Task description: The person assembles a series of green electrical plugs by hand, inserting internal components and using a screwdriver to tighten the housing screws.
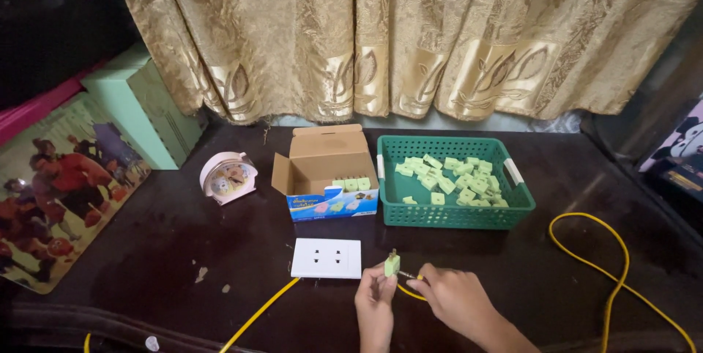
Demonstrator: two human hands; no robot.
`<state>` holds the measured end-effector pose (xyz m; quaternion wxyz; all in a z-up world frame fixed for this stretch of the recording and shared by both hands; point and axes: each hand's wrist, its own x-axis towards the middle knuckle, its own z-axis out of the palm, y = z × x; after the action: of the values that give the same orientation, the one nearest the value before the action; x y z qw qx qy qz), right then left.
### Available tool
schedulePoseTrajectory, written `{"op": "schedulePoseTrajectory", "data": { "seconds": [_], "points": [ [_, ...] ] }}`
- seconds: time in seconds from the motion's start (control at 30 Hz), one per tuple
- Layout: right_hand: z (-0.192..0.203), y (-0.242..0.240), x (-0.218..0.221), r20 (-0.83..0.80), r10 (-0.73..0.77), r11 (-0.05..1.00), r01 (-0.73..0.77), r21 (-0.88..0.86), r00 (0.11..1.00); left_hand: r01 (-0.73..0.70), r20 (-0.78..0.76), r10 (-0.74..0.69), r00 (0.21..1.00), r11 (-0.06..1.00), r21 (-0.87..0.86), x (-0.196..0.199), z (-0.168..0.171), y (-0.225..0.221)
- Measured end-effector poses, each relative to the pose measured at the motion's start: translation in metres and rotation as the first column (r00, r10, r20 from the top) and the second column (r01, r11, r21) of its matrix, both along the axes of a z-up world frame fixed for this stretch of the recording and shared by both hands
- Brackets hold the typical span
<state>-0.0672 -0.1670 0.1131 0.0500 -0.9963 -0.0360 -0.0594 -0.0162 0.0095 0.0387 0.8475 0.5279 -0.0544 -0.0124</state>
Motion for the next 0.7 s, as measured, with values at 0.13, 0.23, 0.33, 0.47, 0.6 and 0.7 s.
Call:
{"op": "schedulePoseTrajectory", "data": {
  "seconds": [0.13, 0.23, 0.33, 0.47, 0.6, 0.7],
  "points": [
    [0.024, 0.012, 0.003, -0.355, -0.191, 0.909, 0.302, 0.289, 0.915, -0.002, 0.021, 0.001, 1.000, 0.999, 0.036, 0.000, 0.002, 0.000],
    [0.036, 0.017, 0.000, -0.488, -0.153, 0.533, 0.488, 0.691, 0.859, 0.009, 0.063, -0.012, 0.998, 0.999, 0.053, -0.001, 0.000, 0.001],
    [0.021, 0.011, -0.001, -0.265, -0.103, 0.809, 0.236, 0.538, 0.959, 0.021, 0.008, -0.022, 1.000, 0.999, 0.047, -0.002, 0.006, 0.001],
    [-0.022, 0.009, -0.004, 0.164, 0.067, 0.996, -0.055, -0.077, 0.984, -0.013, -0.037, 0.016, 0.999, 0.996, 0.091, -0.001, -0.001, 0.001],
    [-0.043, 0.005, -0.001, 0.041, -0.099, 0.993, 0.096, 0.069, 0.994, -0.018, -0.077, 0.026, 0.997, 0.995, 0.100, -0.005, 0.011, -0.001],
    [-0.032, 0.017, 0.002, -0.161, -0.221, 0.760, 0.273, 0.590, 0.962, -0.030, -0.060, 0.037, 0.998, 0.994, 0.102, -0.003, 0.008, -0.001]
  ]
}}
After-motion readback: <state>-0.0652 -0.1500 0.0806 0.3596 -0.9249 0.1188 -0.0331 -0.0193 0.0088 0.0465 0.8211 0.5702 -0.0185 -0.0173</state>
